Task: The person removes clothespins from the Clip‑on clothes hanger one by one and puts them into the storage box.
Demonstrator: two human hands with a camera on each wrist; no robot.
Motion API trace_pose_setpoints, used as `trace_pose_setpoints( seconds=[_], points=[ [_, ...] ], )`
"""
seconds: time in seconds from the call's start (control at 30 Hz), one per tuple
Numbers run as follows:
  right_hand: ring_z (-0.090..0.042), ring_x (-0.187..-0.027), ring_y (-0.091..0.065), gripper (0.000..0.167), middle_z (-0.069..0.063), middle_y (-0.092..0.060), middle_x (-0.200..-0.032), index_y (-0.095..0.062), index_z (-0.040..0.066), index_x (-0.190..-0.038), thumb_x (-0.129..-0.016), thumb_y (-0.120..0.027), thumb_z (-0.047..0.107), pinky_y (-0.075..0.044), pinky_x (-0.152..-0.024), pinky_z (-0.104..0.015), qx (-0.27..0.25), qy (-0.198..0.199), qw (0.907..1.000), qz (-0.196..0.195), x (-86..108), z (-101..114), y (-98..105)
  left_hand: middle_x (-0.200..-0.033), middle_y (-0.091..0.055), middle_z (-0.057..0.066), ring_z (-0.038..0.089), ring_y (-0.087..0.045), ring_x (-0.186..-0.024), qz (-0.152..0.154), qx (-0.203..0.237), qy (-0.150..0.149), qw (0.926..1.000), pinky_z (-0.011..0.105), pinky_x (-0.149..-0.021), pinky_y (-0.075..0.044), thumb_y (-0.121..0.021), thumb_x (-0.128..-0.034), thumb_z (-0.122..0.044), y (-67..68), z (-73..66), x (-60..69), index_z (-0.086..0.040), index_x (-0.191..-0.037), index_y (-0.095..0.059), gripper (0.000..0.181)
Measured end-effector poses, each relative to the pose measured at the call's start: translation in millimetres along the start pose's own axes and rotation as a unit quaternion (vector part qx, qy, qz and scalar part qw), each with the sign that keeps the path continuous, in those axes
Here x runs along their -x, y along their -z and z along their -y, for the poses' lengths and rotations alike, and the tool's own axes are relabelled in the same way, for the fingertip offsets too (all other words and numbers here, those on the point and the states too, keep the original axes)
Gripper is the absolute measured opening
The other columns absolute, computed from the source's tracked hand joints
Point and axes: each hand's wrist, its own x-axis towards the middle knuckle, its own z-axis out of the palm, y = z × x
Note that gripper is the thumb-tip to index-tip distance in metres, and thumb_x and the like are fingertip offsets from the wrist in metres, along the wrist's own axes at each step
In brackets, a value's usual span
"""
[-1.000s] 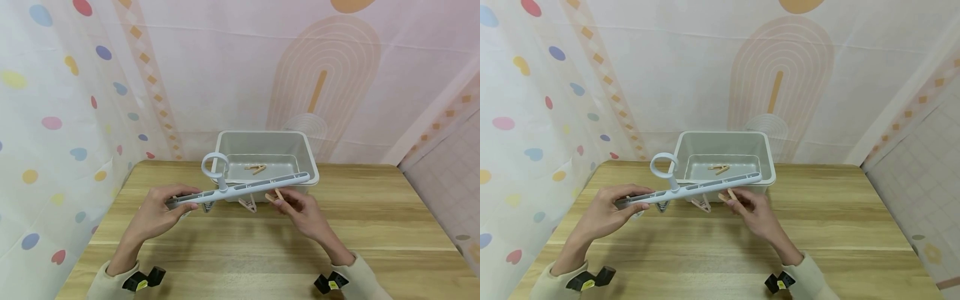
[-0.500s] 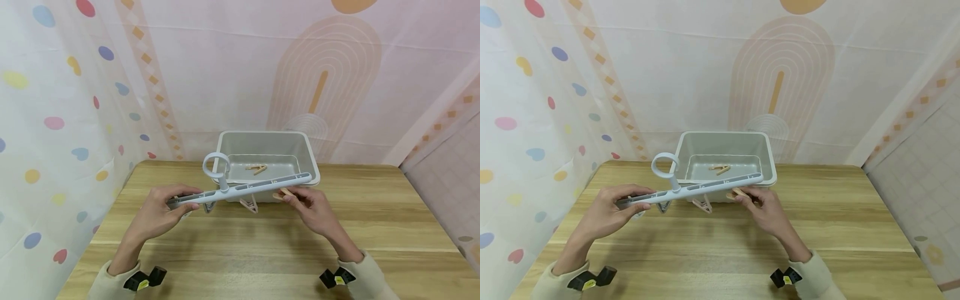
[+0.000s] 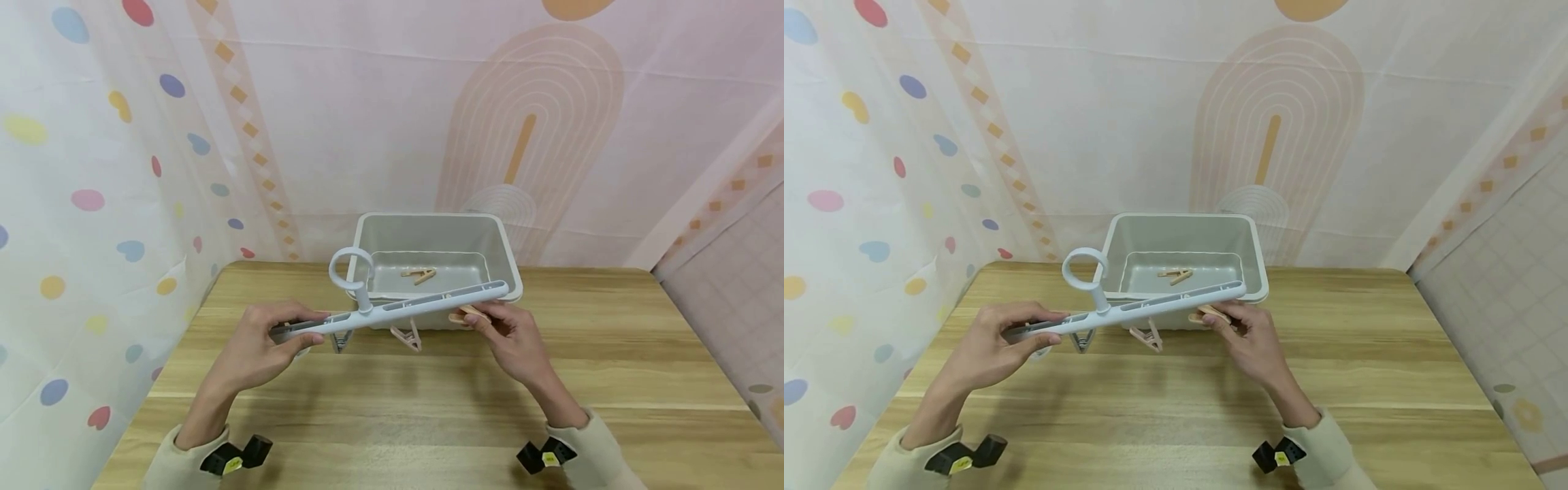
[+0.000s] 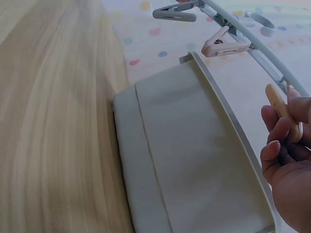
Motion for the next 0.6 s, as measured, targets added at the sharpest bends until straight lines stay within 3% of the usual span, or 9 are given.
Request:
trace_pose_setpoints(
  seconds=[0.17,0.3,0.43,0.6],
  points=[
    [0.001,-0.094,-0.071,0.023,0.02,-0.073,-0.109,-0.072,-0.009,-0.118,-0.099,-0.064,0.0,-0.057,-0.081,-0.018,-0.014,-0.015,0.9995,-0.022,2.1,0.8,-3.5,-0.095,-0.079,0.002,0.005,-0.062,-0.069,0.008,0.017,-0.011,0.9998,0.018,-0.06,-0.05,-0.086,-0.0779,0.001,1.9,-1.4,-0.3,-0.013,-0.105,-0.08,0.031],
    [0.0,-0.094,-0.073,0.024,0.022,-0.074,-0.108,-0.07,-0.013,-0.118,-0.1,-0.063,0.001,-0.058,-0.082,-0.019,-0.042,-0.03,0.9983,-0.025,3.2,0.5,-6.1,-0.094,-0.079,0.002,0.005,-0.062,-0.069,0.007,0.022,-0.013,0.9996,0.018,-0.06,-0.05,-0.087,-0.0772,0.001,1.8,-1.4,0.2,-0.013,-0.105,-0.08,0.032],
    [-0.003,-0.094,-0.074,0.026,0.022,-0.074,-0.11,-0.068,-0.014,-0.121,-0.101,-0.062,0.002,-0.059,-0.082,-0.02,-0.055,-0.044,0.9972,-0.025,2.6,-0.8,-7.4,-0.093,-0.079,0.0,0.005,-0.061,-0.069,-0.009,0.0,-0.023,0.9997,0.017,-0.06,-0.048,-0.088,-0.0761,-0.001,-0.3,-1.0,0.0,-0.014,-0.104,-0.08,0.032],
    [0.0,-0.082,-0.07,0.025,0.021,-0.075,-0.102,-0.069,-0.012,-0.121,-0.101,-0.061,0.003,-0.056,-0.071,-0.019,-0.045,-0.05,0.9977,-0.013,1.5,-2.4,-4.8,-0.094,-0.079,0.0,0.004,-0.061,-0.067,-0.022,-0.024,-0.028,0.9991,0.016,-0.06,-0.046,-0.089,-0.0758,-0.003,-2.2,-0.8,-0.7,-0.015,-0.105,-0.079,0.033]
  ],
)
